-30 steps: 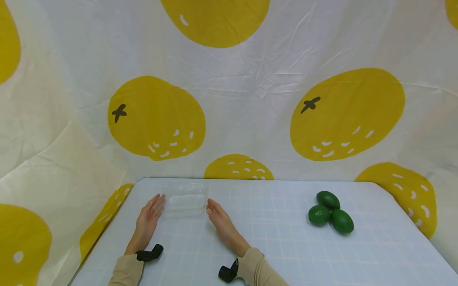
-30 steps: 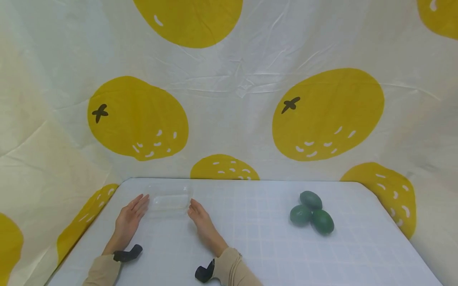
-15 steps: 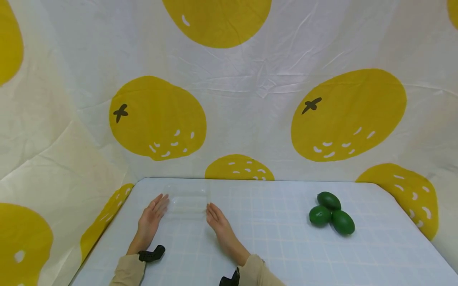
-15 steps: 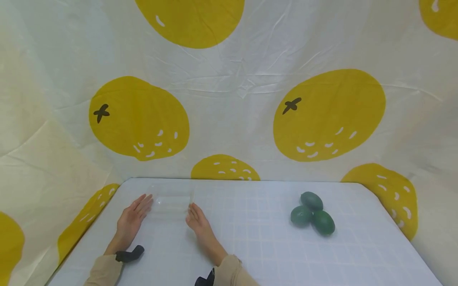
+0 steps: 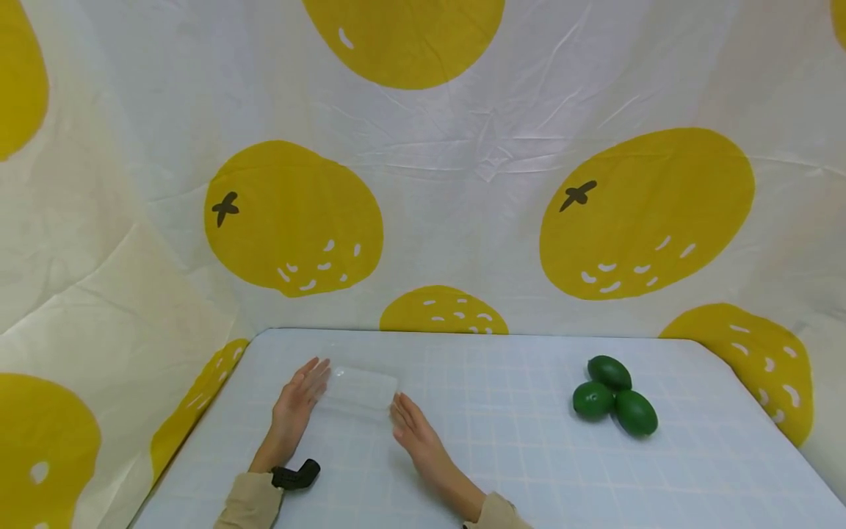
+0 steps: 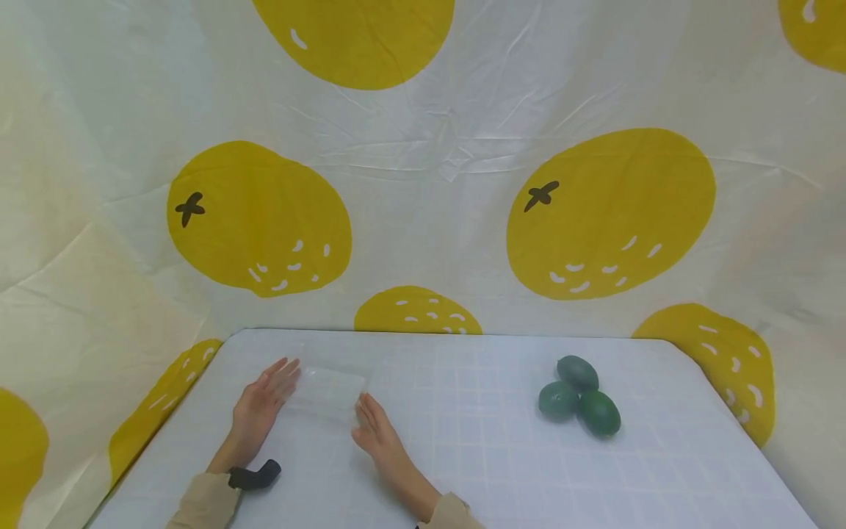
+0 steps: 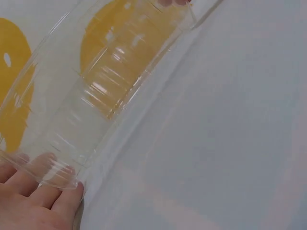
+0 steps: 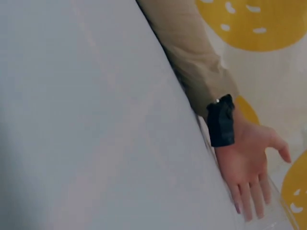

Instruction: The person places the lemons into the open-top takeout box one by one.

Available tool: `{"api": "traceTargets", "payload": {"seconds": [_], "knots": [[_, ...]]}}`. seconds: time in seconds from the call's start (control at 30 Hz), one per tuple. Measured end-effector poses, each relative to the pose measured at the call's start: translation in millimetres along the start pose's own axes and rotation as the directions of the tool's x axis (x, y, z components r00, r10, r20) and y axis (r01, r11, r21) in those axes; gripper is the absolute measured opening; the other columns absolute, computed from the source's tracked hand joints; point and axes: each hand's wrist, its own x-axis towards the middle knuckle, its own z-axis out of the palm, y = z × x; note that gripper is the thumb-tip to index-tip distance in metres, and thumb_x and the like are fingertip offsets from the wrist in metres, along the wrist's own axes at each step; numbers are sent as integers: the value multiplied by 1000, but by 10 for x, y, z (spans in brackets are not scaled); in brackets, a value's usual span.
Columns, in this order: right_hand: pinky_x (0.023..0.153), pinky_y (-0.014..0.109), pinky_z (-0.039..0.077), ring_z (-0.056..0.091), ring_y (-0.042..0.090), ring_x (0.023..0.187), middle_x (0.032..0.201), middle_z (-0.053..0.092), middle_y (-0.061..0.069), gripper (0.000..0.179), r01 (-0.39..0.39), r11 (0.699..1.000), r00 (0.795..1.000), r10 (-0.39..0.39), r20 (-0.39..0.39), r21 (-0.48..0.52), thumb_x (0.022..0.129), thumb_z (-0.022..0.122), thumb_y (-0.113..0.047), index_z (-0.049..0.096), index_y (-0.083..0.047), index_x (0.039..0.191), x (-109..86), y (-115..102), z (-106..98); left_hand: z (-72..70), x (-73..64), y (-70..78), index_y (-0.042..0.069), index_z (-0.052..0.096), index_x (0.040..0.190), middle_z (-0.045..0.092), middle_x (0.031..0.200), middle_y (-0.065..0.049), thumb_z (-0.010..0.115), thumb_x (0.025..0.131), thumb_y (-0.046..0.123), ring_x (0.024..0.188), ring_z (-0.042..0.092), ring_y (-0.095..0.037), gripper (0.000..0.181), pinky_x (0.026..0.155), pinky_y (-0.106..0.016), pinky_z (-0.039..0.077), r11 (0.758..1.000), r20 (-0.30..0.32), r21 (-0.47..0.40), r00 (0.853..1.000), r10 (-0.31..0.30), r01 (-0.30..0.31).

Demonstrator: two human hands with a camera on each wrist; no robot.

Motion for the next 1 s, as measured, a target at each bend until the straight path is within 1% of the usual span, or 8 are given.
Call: {"api": "traceTargets", "payload": {"seconds": [0.17, 0.27, 0.43, 0.57, 0.63, 0.77, 0.83, 1.0], "knots": [[117, 34, 25, 8, 42, 148, 161, -1, 28, 68, -4, 1000, 998, 3, 66, 15, 105, 40, -16, 0, 9, 154, -202, -67, -44, 148, 33, 28, -6, 6, 154, 22, 161, -19, 16, 110, 29, 147, 24, -31, 57, 121, -47, 12, 999, 19, -43, 1000, -21, 22], [117, 34, 26, 6, 43, 149, 161, -6, 28, 67, 10, 1000, 992, -12, 127, 12, 105, 37, -16, -3, 7, 155, -329, -96, -73, 218, 42, 38, -6, 7, 154, 19, 161, -23, 14, 110, 29, 148, 23, -32, 57, 121, -47, 12, 998, 59, -56, 998, -13, 16], [117, 41, 26, 4, 48, 147, 159, -10, 32, 66, 22, 999, 986, -29, 163, 46, 107, 35, -17, -5, 9, 153, -497, -128, -113, 326, 77, 23, -9, 6, 153, 15, 160, -29, 12, 109, 25, 148, 21, -36, 56, 120, -40, 19, 994, 119, -111, 993, 17, -3], [115, 53, 26, 3, 55, 144, 156, -13, 37, 66, 25, 996, 983, -40, 182, 84, 109, 33, -21, -5, 13, 151, -624, -172, -130, 428, 137, -16, -10, 11, 153, 13, 158, -33, 10, 109, 24, 147, 17, -43, 55, 120, -49, 11, 993, 157, -122, 987, 10, 10], [114, 58, 26, 5, 55, 143, 154, -14, 39, 62, 42, 993, 978, -63, 200, 107, 109, 31, -19, -2, 9, 153, -683, -181, -142, 483, 169, -35, -7, 19, 153, 15, 157, -34, 10, 109, 25, 146, 17, -46, 55, 119, -54, 7, 993, 164, -118, 986, -3, 23], [112, 61, 28, 12, 49, 145, 157, -7, 37, 51, 61, 984, 974, -95, 207, 165, 109, 30, -19, 16, -13, 158, -791, -191, -157, 614, 240, -74, -5, 27, 151, 21, 156, -34, 11, 109, 27, 145, 18, -48, 55, 119, -57, 5, 991, 172, -121, 985, -30, 51], [110, 62, 30, 15, 49, 144, 157, -2, 37, 49, 63, 982, 977, -98, 190, 180, 110, 32, -21, 21, -18, 157, -846, -195, -162, 697, 282, -100, -5, 28, 150, 24, 155, -34, 14, 110, 28, 145, 20, -48, 54, 119, -56, 6, 990, 175, -123, 983, -47, 69], [107, 56, 38, 27, 38, 142, 159, 12, 29, 54, 15, 983, 992, -37, 117, 182, 108, 40, -26, 21, -6, 155, -983, -197, -171, 917, 377, -214, -9, 25, 148, 29, 153, -35, 22, 110, 24, 143, 24, -49, 51, 119, -57, 11, 990, 209, -109, 976, -61, 85]]}}
